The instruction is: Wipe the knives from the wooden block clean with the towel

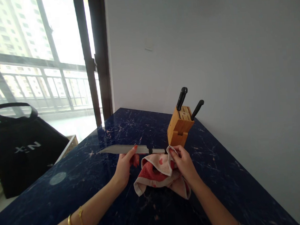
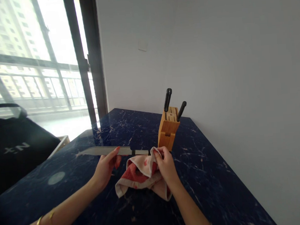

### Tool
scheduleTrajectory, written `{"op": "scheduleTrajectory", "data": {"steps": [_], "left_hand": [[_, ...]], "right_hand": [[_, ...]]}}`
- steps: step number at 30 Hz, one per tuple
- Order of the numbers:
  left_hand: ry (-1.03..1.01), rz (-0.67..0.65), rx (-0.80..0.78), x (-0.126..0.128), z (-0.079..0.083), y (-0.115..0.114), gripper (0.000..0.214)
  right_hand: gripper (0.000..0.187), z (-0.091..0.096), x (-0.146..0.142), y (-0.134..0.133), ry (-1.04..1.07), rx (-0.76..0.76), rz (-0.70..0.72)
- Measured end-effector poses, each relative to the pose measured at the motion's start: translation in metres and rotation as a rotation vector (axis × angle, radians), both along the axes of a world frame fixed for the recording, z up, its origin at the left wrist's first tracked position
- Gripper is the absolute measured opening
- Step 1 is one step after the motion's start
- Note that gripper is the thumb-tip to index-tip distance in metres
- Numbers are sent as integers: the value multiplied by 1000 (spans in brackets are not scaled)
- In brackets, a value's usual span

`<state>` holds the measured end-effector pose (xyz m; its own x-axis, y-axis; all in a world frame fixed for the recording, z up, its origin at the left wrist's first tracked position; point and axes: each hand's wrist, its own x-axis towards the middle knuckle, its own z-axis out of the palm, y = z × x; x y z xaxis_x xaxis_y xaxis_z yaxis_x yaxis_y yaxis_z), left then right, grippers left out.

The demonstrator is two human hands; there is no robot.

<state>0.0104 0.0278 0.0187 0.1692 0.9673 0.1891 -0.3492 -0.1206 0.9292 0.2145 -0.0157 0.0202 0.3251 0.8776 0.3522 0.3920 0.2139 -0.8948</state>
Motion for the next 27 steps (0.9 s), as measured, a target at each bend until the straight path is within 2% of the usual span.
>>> {"op": "scheduleTrajectory", "data": {"steps": [5, 7, 10, 13, 15, 18, 21, 27], "left_hand": [[-55, 36, -57, -4, -2, 9, 34], [-86, 53, -86, -5, -2, 11, 33], [-123, 27, -148, -6, 0, 9, 32], [-170, -61, -217, -3, 2, 4, 32], [-191, -102, -233, -1, 3, 2, 32], [-188, -119, -208, -1, 4, 2, 35], [-164, -140, -175, -2, 6, 4, 34], [-165, -158, -170, 0, 7, 2, 31]], "right_hand": [[27, -1, 3, 0, -50, -9, -3], [23, 1, -3, -2, -98, -48, 40], [16, 3, -19, -9, -129, -107, 251], [28, 3, -33, -15, -29, -131, 426], [36, 2, -36, -16, 24, -134, 412], [32, 2, -32, -13, 90, -96, 322], [27, 7, -29, -11, 235, -54, 353], [38, 20, -26, -14, 587, -51, 363]]}}
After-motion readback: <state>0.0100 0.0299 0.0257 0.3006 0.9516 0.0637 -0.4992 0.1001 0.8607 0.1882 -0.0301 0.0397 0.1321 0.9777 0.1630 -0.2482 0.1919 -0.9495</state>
